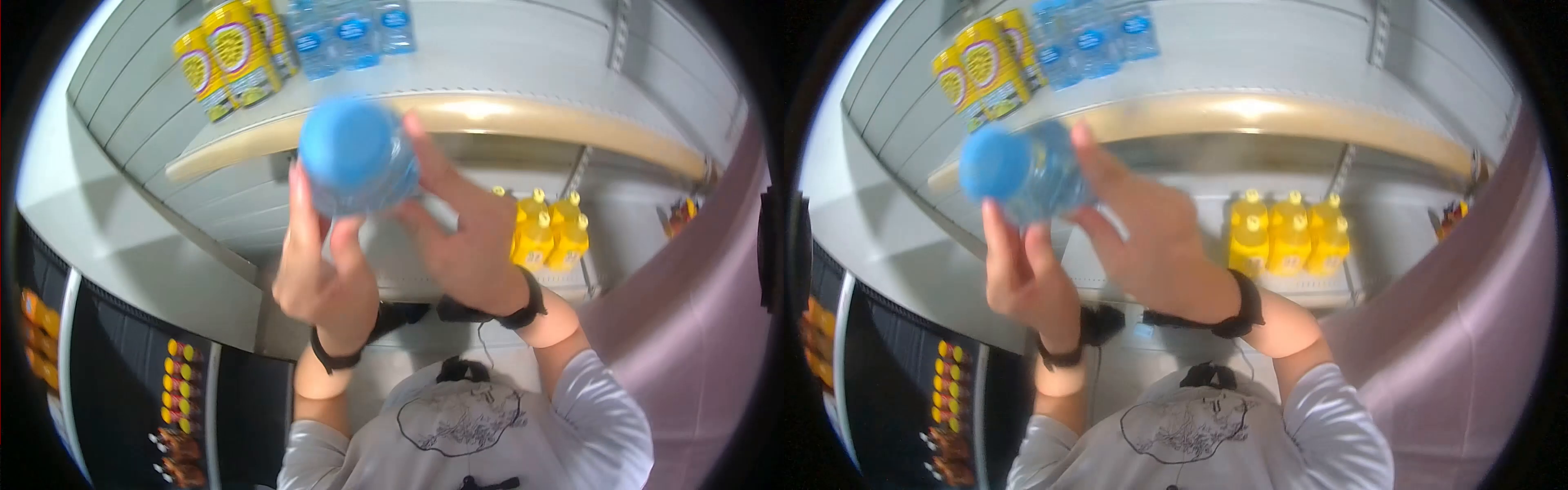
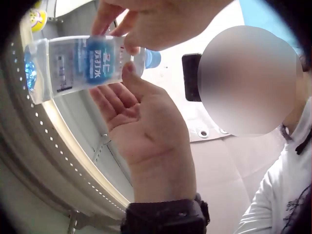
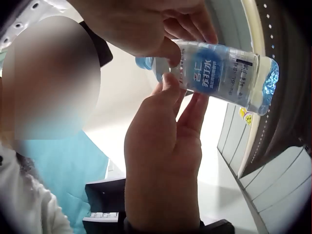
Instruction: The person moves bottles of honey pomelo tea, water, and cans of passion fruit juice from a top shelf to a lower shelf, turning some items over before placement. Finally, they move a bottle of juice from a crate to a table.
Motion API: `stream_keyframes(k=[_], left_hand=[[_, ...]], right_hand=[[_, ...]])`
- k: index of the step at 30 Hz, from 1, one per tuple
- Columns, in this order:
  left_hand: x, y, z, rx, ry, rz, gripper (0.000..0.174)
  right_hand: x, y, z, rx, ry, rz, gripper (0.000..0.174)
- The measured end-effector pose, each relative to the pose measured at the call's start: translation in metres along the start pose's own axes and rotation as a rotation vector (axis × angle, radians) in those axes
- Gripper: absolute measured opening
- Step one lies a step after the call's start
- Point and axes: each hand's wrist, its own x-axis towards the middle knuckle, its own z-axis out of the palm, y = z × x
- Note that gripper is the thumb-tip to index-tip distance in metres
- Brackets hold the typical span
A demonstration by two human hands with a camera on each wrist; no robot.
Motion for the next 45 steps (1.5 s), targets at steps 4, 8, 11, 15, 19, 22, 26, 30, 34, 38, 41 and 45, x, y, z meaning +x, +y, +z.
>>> stream_keyframes(k=[4,8,11,15,19,22,26,30,34,38,41,45], left_hand=[[-0.054,-0.004,-0.011,-0.281,-0.04,-0.165,0.042],[-0.09,-0.007,-0.004,-0.317,-0.161,-0.351,0.042],[-0.119,-0.025,0.028,-0.447,-0.242,-0.478,0.041],[-0.178,-0.067,0.073,-0.396,-0.439,-0.62,0.042],[-0.233,-0.107,0.117,-0.319,-0.534,-0.665,0.042],[-0.252,-0.118,0.136,-0.283,-0.617,-0.706,0.039],[-0.268,-0.136,0.152,-0.188,-0.662,-0.559,0.036],[-0.28,-0.156,0.168,-0.209,-0.69,-0.429,0.035],[-0.285,-0.172,0.19,-0.061,-0.895,-0.391,0.033],[-0.292,-0.181,0.202,-0.134,-0.805,-0.309,0.031],[-0.293,-0.184,0.211,-0.226,-0.761,-0.35,0.029],[-0.286,-0.188,0.223,-0.252,-0.747,-0.318,0.028]], right_hand=[[-0.047,-0.004,-0.008,-0.027,-0.084,0.08,0.062],[-0.083,0.02,-0.002,-0.029,-0.113,0.242,0.061],[-0.117,0.066,0.016,-0.021,-0.018,0.335,0.06],[-0.153,0.11,0.025,-0.067,-0.118,0.687,0.055],[-0.194,0.171,0.045,-0.206,-0.167,0.787,0.045],[-0.214,0.203,0.052,-0.342,-0.149,0.72,0.047],[-0.213,0.213,0.058,-0.4,-0.146,0.755,0.049],[-0.239,0.253,0.075,-0.529,-0.092,0.856,0.047],[-0.248,0.274,0.073,-0.56,-0.111,0.882,0.049],[-0.25,0.288,0.075,-0.581,-0.074,0.944,0.049],[-0.245,0.293,0.076,-0.554,-0.039,0.946,0.05],[-0.23,0.291,0.088,-0.689,-0.02,1.004,0.054]])
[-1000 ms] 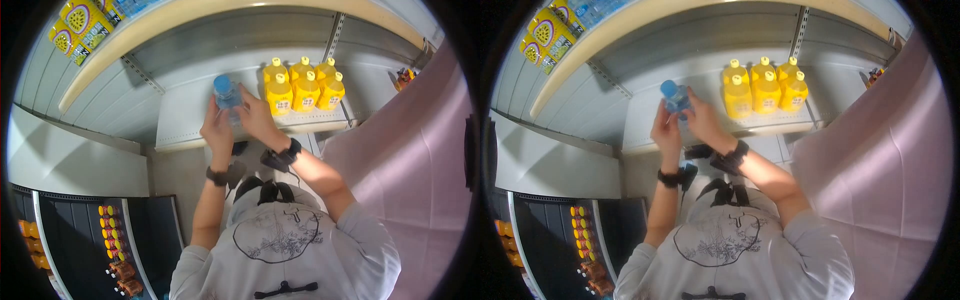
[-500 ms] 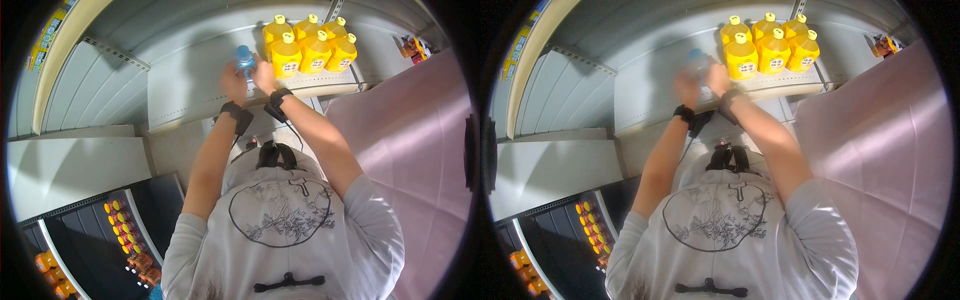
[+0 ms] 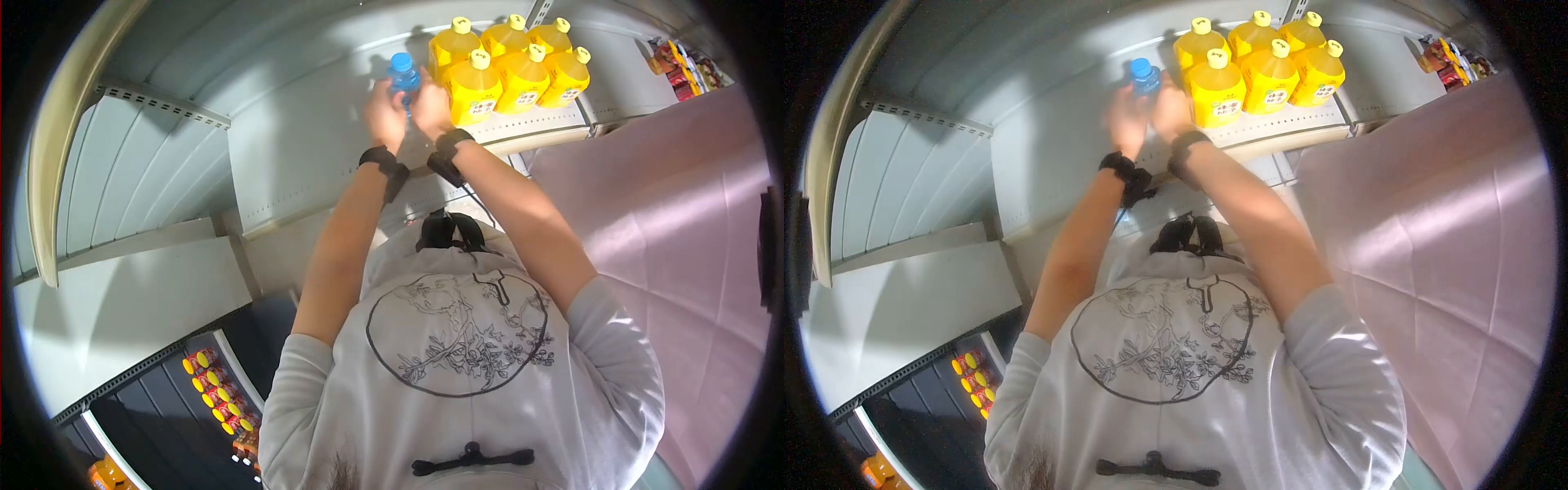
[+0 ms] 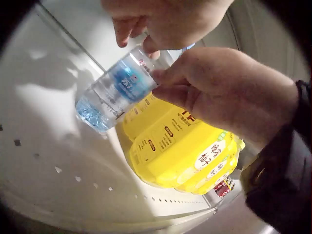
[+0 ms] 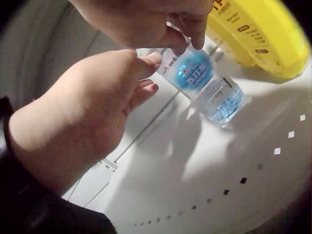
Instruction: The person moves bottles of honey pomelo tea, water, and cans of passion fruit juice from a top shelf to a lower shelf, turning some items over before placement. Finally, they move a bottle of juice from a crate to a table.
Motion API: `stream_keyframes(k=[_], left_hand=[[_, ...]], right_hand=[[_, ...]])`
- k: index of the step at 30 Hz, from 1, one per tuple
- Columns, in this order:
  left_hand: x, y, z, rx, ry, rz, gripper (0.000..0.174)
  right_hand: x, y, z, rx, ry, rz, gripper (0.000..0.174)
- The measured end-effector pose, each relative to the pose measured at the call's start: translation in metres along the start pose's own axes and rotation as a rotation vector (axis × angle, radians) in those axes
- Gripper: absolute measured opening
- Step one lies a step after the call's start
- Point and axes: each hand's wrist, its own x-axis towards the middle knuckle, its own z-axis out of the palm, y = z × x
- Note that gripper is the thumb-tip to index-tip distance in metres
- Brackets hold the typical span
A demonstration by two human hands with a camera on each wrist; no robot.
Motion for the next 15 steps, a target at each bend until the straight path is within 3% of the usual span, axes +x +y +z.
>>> stream_keyframes(k=[2,5,8,12,15], left_hand=[[0.007,-0.002,0.0,-0.032,0.006,0.024,0.027],[0.013,-0.006,0.003,-0.038,-0.025,-0.063,0.026],[0.016,-0.001,0.004,-0.205,-0.048,-0.152,0.025],[0.02,0.002,0.015,-0.12,0.043,-0.073,0.023],[0.023,-0.012,0.028,-0.38,-0.007,-0.172,0.023]], right_hand=[[0.006,-0.008,0.0,-0.045,-0.023,0.05,0.057],[0.014,0.01,0.017,-0.068,0.027,-0.034,0.054],[0.02,0.004,0.015,-0.069,-0.038,0.084,0.053],[0.029,0.006,0.02,-0.107,-0.039,0.103,0.066],[0.035,0.012,0.023,-0.038,-0.066,0.107,0.065]])
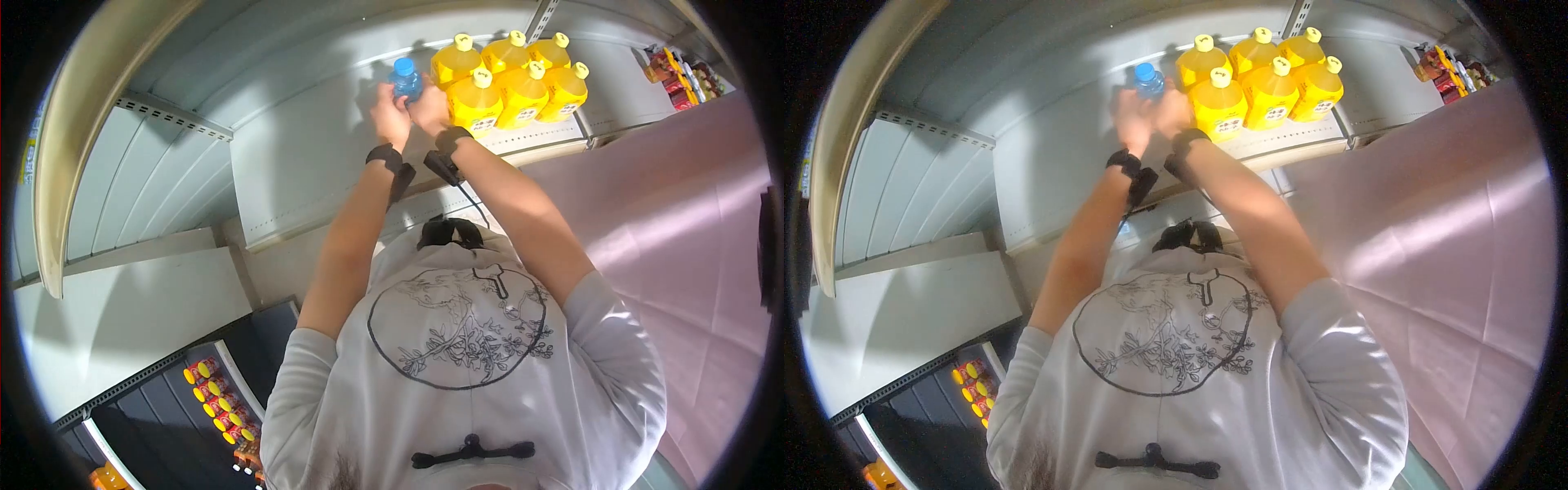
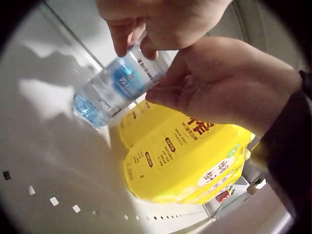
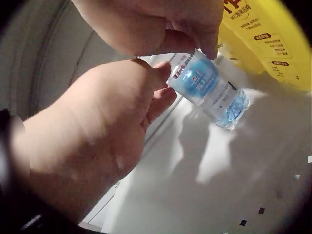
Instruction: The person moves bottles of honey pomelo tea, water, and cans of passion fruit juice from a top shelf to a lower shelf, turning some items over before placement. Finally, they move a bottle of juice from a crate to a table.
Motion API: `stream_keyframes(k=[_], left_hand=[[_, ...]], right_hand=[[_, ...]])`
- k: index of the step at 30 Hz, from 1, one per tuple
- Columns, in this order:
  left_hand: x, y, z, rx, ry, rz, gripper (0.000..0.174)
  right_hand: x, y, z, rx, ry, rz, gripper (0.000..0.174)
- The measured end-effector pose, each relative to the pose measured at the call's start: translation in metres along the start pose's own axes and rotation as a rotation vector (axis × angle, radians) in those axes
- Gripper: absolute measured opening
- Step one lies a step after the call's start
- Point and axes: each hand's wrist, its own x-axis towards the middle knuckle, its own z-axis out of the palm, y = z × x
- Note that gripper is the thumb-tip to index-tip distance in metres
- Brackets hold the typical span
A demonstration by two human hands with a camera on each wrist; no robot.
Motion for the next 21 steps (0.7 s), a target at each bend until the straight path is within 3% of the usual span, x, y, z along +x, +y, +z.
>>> stream_keyframes(k=[3,6,9,10,11,12,13,14,15,16,17,18,19,20,21], left_hand=[[-0.003,0.026,-0.007,0.217,0.014,0.08,0.023],[-0.006,0.03,-0.01,0.252,-0.027,-0.026,0.023],[-0.008,0.005,-0.013,0.295,-0.043,0.019,0.026],[-0.011,0.004,-0.018,0.327,-0.058,0.019,0.03],[-0.018,-0.017,-0.016,0.444,0.019,0.033,0.038],[-0.019,-0.017,-0.021,0.314,-0.068,-0.174,0.044],[-0.028,-0.027,-0.017,0.455,0.118,-0.034,0.042],[-0.03,-0.001,-0.025,0.379,0.144,-0.052,0.04],[-0.031,0.027,-0.034,0.264,0.116,-0.159,0.036],[-0.033,0.037,-0.038,0.103,0.116,-0.182,0.032],[-0.035,0.039,-0.039,0.113,0.13,-0.055,0.029],[-0.033,0.066,-0.045,-0.01,0.119,-0.096,0.029],[-0.033,0.105,-0.054,-0.131,0.099,-0.14,0.029],[-0.028,0.136,-0.063,-0.058,0.076,-0.041,0.029],[-0.024,0.164,-0.073,0.022,0.053,0.055,0.029]], right_hand=[[0.0,-0.005,-0.009,0.076,-0.053,0.003,0.057],[-0.007,-0.016,-0.021,0.135,-0.109,0.12,0.053],[-0.023,0.002,-0.02,0.166,-0.055,-0.037,0.042],[-0.028,0.011,-0.026,0.215,-0.142,-0.117,0.035],[-0.039,0.004,-0.039,0.109,-0.218,-0.024,0.032],[-0.046,0.005,-0.045,0.074,-0.267,0.012,0.032],[-0.048,0.019,-0.034,0.114,-0.088,-0.156,0.034],[-0.05,0.032,-0.022,0.165,0.081,-0.313,0.035],[-0.062,0.01,-0.049,0.151,-0.174,-0.139,0.038],[-0.067,-0.006,-0.067,0.156,-0.273,-0.116,0.045],[-0.073,-0.016,-0.079,0.138,-0.296,-0.139,0.048],[-0.078,-0.026,-0.091,0.12,-0.317,-0.156,0.05],[-0.085,-0.04,-0.111,0.049,-0.294,-0.22,0.051],[-0.092,-0.057,-0.135,-0.02,-0.266,-0.281,0.051],[-0.094,-0.073,-0.162,-0.021,-0.175,-0.491,0.048]])
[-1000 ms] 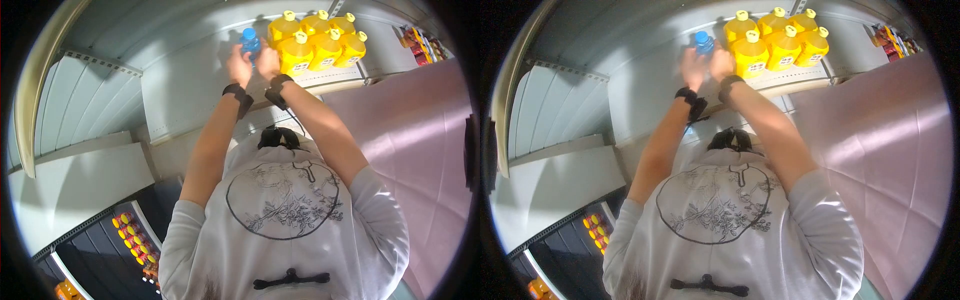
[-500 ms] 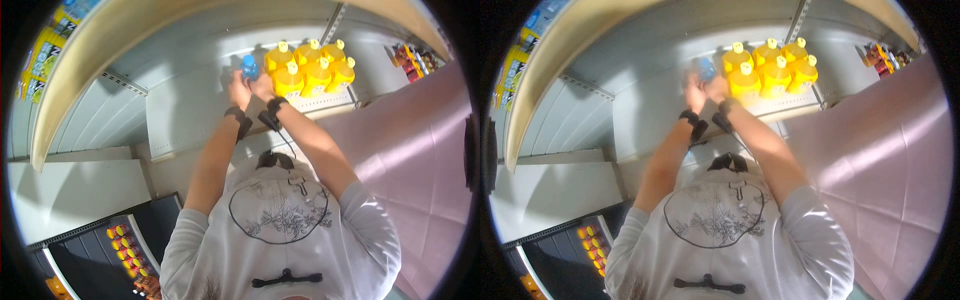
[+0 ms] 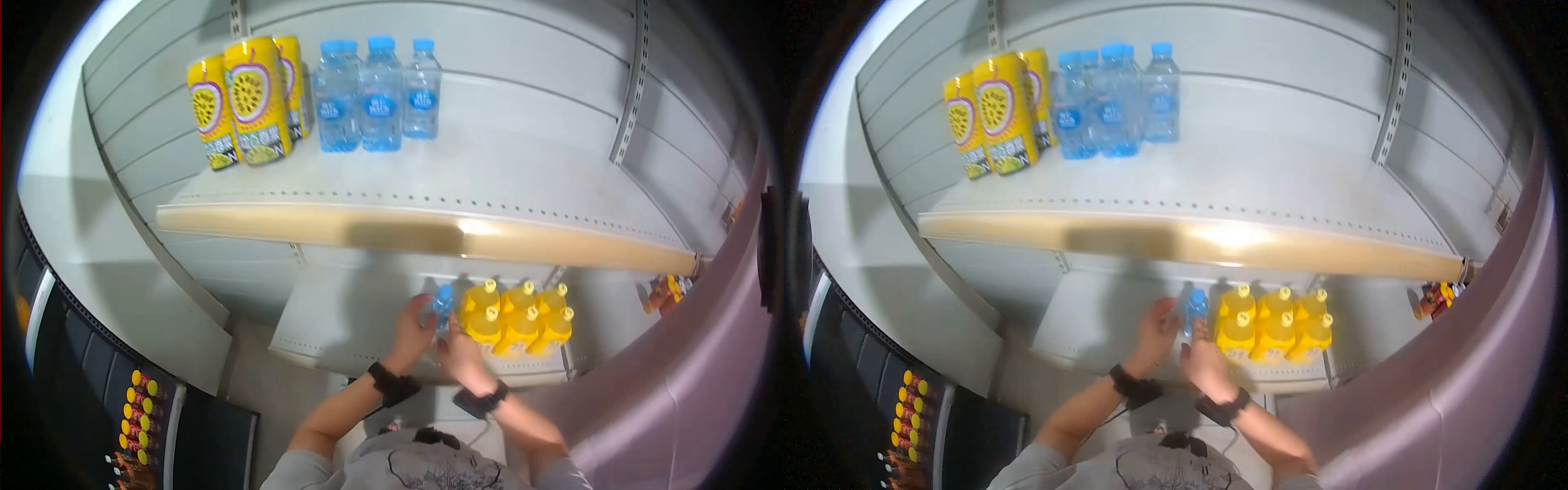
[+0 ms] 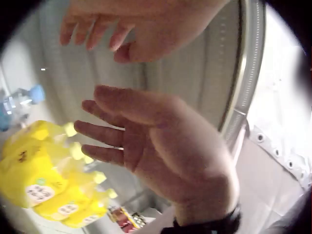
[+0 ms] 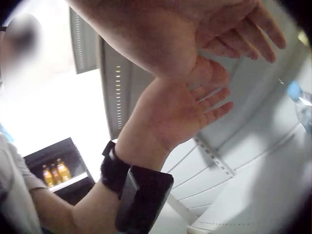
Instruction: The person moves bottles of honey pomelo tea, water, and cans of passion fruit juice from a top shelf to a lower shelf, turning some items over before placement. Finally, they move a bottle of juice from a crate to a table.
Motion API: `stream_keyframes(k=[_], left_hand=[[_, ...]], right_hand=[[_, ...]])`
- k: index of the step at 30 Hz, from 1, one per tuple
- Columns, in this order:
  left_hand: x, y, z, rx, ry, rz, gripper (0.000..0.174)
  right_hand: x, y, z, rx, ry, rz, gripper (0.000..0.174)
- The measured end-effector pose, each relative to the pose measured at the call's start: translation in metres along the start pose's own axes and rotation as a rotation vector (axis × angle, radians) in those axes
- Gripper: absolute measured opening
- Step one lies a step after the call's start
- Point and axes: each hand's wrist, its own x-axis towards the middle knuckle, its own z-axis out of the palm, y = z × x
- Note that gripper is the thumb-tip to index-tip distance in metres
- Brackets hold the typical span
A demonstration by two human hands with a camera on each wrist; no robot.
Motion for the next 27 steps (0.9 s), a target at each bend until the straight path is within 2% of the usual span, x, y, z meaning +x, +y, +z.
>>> stream_keyframes(k=[1,4,7,10,13,16,19,21,23,25,27], left_hand=[[0.001,0.025,-0.01,0.078,-0.028,0.087,0.03],[0.019,0.091,-0.043,0.254,-0.103,0.423,0.028],[0.042,0.15,-0.076,0.159,-0.266,0.298,0.024],[0.058,0.189,-0.094,0.011,-0.449,0.075,0.019],[0.063,0.207,-0.103,-0.206,-0.523,-0.161,0.019],[0.064,0.232,-0.124,-0.259,-0.695,-0.192,0.02],[0.069,0.264,-0.141,-0.304,-0.57,-0.062,0.024],[0.087,0.277,-0.148,-0.278,-0.422,-0.003,0.027],[0.118,0.302,-0.157,-0.169,-0.417,0.107,0.031],[0.157,0.311,-0.159,-0.059,-0.347,0.151,0.031],[0.191,0.306,-0.157,-0.007,-0.213,0.214,0.033]], right_hand=[[-0.004,-0.013,-0.028,-0.042,0.083,-0.196,0.044],[0.003,-0.057,-0.109,-0.096,-0.062,-0.317,0.034],[0.015,-0.088,-0.148,-0.014,-0.021,-0.392,0.024],[0.026,-0.112,-0.162,0.177,-0.038,-0.465,0.017],[0.032,-0.128,-0.182,0.375,-0.261,-0.343,0.014],[0.03,-0.148,-0.206,0.494,-0.182,-0.421,0.015],[0.04,-0.164,-0.224,0.538,-0.128,-0.421,0.018],[0.057,-0.179,-0.242,0.516,-0.166,-0.36,0.019],[0.09,-0.193,-0.254,0.425,-0.122,-0.447,0.021],[0.128,-0.207,-0.262,0.31,-0.041,-0.421,0.026],[0.161,-0.221,-0.26,0.32,-0.008,-0.383,0.033]])
